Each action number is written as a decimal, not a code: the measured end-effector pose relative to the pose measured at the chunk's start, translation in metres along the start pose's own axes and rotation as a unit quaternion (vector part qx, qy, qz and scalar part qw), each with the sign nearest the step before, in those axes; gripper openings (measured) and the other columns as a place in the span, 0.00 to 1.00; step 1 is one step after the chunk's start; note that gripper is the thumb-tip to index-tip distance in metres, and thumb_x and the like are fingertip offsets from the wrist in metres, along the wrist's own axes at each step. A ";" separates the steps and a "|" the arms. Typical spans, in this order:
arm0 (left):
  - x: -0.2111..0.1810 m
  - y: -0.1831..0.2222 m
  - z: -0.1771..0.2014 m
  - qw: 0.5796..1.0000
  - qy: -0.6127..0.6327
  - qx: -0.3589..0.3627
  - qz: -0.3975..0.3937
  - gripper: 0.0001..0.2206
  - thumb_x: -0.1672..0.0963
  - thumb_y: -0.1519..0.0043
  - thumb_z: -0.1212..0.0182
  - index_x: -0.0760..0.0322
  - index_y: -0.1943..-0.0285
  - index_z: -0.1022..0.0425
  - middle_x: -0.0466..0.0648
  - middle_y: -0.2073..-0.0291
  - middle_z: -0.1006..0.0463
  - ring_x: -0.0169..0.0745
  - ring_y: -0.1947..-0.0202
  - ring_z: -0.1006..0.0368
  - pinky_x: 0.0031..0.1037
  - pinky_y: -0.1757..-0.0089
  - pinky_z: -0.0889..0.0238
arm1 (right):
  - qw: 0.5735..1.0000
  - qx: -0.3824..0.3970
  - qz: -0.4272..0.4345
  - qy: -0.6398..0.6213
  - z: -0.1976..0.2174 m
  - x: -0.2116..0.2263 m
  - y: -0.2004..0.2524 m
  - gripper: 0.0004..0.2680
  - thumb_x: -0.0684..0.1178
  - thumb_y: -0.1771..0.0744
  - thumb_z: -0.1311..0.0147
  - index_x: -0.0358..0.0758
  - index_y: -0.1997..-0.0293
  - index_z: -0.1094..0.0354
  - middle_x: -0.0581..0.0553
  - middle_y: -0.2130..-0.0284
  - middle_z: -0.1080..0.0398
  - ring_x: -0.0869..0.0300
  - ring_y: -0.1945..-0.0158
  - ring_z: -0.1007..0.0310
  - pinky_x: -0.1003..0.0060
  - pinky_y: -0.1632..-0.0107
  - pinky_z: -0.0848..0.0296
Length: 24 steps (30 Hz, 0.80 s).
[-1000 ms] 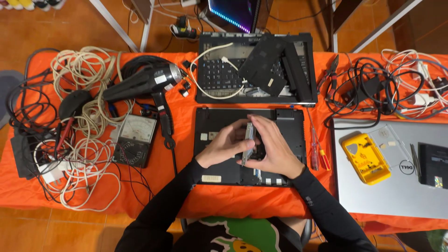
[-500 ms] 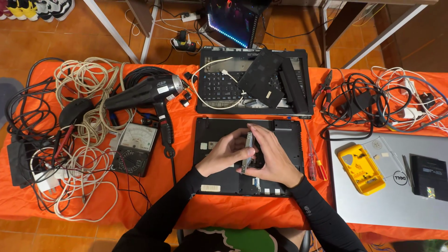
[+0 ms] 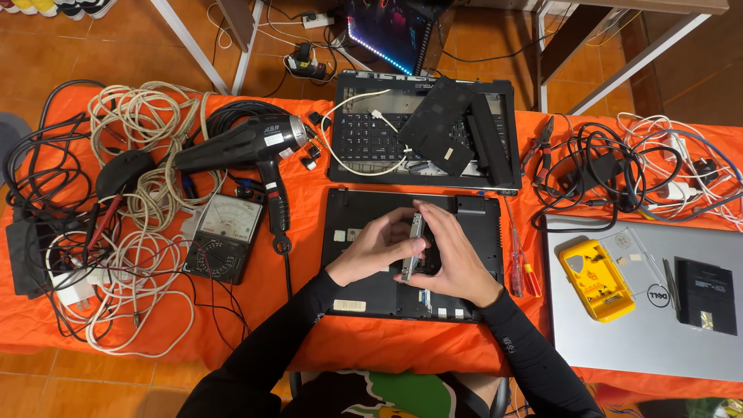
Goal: The recorder disassembles a laptop, removes components like hard drives, and uses a hair dryer to heat parts of the hardware.
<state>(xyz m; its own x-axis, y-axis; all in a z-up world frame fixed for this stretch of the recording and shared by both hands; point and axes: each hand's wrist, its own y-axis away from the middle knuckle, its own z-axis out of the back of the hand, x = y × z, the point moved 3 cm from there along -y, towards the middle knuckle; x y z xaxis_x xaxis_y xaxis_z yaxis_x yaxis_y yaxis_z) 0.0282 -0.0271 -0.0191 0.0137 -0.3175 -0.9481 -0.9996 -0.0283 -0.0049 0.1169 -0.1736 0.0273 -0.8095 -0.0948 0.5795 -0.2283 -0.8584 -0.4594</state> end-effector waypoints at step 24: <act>-0.005 0.001 -0.002 1.000 -0.021 0.000 0.004 0.33 0.51 0.36 0.35 0.76 0.27 0.42 0.52 0.58 0.22 0.38 0.55 0.20 0.28 0.54 0.25 | 1.000 0.005 0.018 0.013 0.000 0.000 0.001 0.45 0.58 0.44 0.24 0.35 0.25 0.58 0.33 0.31 0.45 0.39 0.29 0.43 0.47 0.30 0.38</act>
